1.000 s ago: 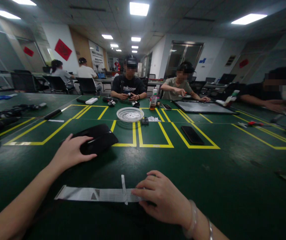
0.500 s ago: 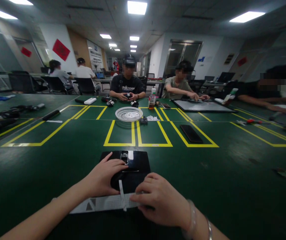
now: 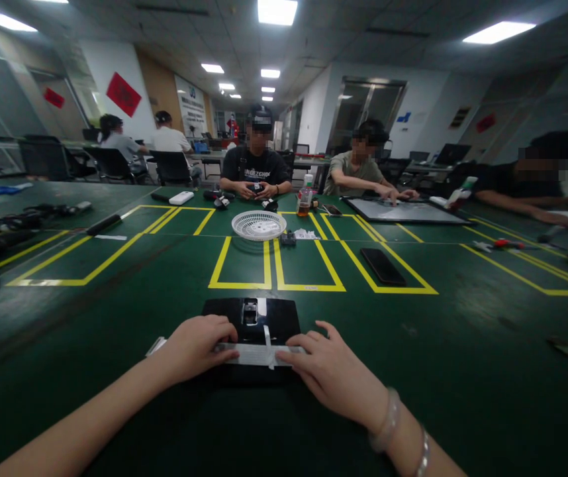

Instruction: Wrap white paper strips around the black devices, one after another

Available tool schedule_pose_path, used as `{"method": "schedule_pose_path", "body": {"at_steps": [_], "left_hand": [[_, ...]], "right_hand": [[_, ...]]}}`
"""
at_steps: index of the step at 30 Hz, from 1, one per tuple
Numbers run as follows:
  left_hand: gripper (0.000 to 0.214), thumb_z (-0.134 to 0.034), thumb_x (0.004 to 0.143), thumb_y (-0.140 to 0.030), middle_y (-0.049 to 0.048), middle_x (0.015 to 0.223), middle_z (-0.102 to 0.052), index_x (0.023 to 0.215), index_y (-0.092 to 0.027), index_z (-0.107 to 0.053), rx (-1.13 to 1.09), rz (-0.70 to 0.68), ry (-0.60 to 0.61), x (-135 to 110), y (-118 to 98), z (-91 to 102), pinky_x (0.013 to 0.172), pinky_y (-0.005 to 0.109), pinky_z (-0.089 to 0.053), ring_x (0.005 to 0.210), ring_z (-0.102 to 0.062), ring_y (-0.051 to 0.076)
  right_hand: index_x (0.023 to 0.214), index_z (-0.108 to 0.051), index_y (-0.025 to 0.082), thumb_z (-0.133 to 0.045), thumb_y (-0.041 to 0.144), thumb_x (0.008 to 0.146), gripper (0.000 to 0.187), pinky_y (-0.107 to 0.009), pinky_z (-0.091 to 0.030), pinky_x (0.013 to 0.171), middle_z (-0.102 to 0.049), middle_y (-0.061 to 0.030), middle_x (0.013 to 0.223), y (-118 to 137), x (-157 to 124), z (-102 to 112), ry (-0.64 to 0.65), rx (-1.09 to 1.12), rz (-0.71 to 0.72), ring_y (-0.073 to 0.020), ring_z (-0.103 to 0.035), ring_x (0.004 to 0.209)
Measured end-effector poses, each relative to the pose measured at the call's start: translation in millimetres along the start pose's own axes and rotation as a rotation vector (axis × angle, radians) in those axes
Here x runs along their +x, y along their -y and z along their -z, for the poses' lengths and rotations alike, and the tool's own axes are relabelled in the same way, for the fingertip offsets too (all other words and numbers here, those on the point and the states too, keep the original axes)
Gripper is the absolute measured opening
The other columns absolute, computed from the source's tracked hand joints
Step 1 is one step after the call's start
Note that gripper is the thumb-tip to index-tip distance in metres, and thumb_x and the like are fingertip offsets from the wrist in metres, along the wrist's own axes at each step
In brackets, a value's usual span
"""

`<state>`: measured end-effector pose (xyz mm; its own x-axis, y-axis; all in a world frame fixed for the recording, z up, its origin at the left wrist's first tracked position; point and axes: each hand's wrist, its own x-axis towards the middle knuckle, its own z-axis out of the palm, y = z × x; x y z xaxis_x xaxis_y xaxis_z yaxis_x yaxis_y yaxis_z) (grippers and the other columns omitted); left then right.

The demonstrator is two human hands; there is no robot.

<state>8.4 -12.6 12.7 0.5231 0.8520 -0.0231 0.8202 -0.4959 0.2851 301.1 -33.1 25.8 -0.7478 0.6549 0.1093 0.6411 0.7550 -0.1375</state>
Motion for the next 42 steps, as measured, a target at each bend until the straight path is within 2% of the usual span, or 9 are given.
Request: {"method": "schedule_pose_path", "body": {"at_steps": [7, 13, 18, 22, 26, 28, 36, 39, 42], "left_hand": [[0.015, -0.07, 0.085, -0.033, 0.0008, 0.096, -0.064, 0.098, -0.025, -0.067, 0.0, 0.03, 0.005, 0, 0, -7.4, 0.065, 0.027, -0.044, 0.082, -0.062, 0.02], [0.018, -0.071, 0.083, -0.032, 0.002, 0.097, -0.064, 0.099, -0.024, -0.067, 0.039, 0.045, 0.007, 1, -1, -7.4, 0.065, 0.028, -0.046, 0.081, -0.062, 0.021], [0.023, -0.074, 0.082, -0.033, 0.0039, 0.106, -0.061, 0.102, -0.024, -0.066, 0.071, 0.033, -0.047, 3, -2, -10.6, 0.075, 0.032, -0.049, 0.093, -0.061, 0.025], [0.044, -0.079, 0.08, -0.036, 0.0072, 0.126, -0.057, 0.119, -0.024, -0.062, 0.069, -0.044, -0.101, -1, -4, -11.1, 0.093, 0.04, -0.047, 0.112, -0.055, 0.029], [0.085, -0.082, 0.072, -0.056, 0.0107, 0.143, -0.046, 0.141, -0.022, -0.046, 0.063, -0.16, -0.082, -4, -3, -14.7, 0.109, 0.047, -0.037, 0.129, -0.043, 0.034], [0.094, -0.082, 0.068, -0.06, 0.0111, 0.145, -0.043, 0.144, -0.022, -0.043, 0.055, -0.196, -0.082, -3, -2, -17.2, 0.112, 0.048, -0.033, 0.131, -0.04, 0.034], [0.077, -0.084, 0.064, -0.051, 0.0086, 0.13, -0.057, 0.129, -0.022, -0.055, 0.006, -0.182, -0.106, -1, -1, -4.9, 0.118, 0.052, -0.018, 0.122, -0.049, 0.032], [0.066, -0.08, 0.069, -0.052, 0.0072, 0.127, -0.059, 0.124, -0.023, -0.058, 0.037, -0.097, -0.167, -4, 17, 7.2, 0.118, 0.054, -0.016, 0.122, -0.05, 0.032], [0.055, -0.073, 0.074, -0.056, 0.008, 0.124, -0.06, 0.115, -0.022, -0.062, 0.109, 0.03, -0.254, -7, 50, 17.9, 0.116, 0.055, -0.019, 0.12, -0.05, 0.033]], "right_hand": [[0.129, -0.056, 0.034, -0.051, 0.01, 0.09, 0.046, -0.069, -0.022, 0.107, -0.061, -0.0046, 0.12, -1, 0, -6, 0.007, -0.047, -0.019, -0.024, -0.059, 0.109], [0.119, -0.062, 0.031, -0.053, 0.023, 0.093, 0.029, -0.07, -0.02, 0.108, -0.061, -0.0066, 0.12, 8, 0, -9, -0.042, -0.069, -0.051, -0.0272, -0.054, 0.116], [0.115, -0.064, 0.029, -0.057, 0.027, 0.092, 0.024, -0.067, -0.018, 0.11, -0.06, -0.0075, 0.122, 15, 2, -10, -0.078, -0.104, -0.058, -0.0282, -0.051, 0.12], [0.117, -0.063, 0.029, -0.055, 0.028, 0.094, 0.024, -0.066, -0.016, 0.111, -0.06, -0.0072, 0.124, 14, 3, -7, -0.074, -0.082, -0.049, -0.0273, -0.051, 0.12], [0.113, -0.065, 0.031, -0.054, 0.03, 0.095, 0.022, -0.063, -0.015, 0.113, -0.06, -0.0041, 0.121, 12, 3, -6, -0.062, -0.039, -0.046, -0.0248, -0.052, 0.117], [0.11, -0.067, 0.031, -0.056, 0.031, 0.094, 0.02, -0.062, -0.014, 0.114, -0.061, -0.0032, 0.119, 11, 3, -6, -0.052, -0.018, -0.051, -0.0242, -0.052, 0.117], [0.125, -0.059, 0.033, -0.052, 0.031, 0.096, 0.03, -0.059, -0.017, 0.113, -0.06, -0.0046, 0.124, 3, 3, -4, -0.17, 0.028, -0.017, -0.0223, -0.053, 0.118], [0.126, -0.059, 0.032, -0.052, 0.03, 0.096, 0.03, -0.058, -0.018, 0.112, -0.06, -0.0053, 0.125, 1, 3, -3, -0.21, 0.034, -0.004, -0.0226, -0.052, 0.119], [0.123, -0.061, 0.031, -0.054, 0.031, 0.095, 0.028, -0.06, -0.02, 0.111, -0.061, -0.0064, 0.124, -1, 2, -6, -0.215, 0.05, 0.016, -0.0238, -0.053, 0.118]]}}
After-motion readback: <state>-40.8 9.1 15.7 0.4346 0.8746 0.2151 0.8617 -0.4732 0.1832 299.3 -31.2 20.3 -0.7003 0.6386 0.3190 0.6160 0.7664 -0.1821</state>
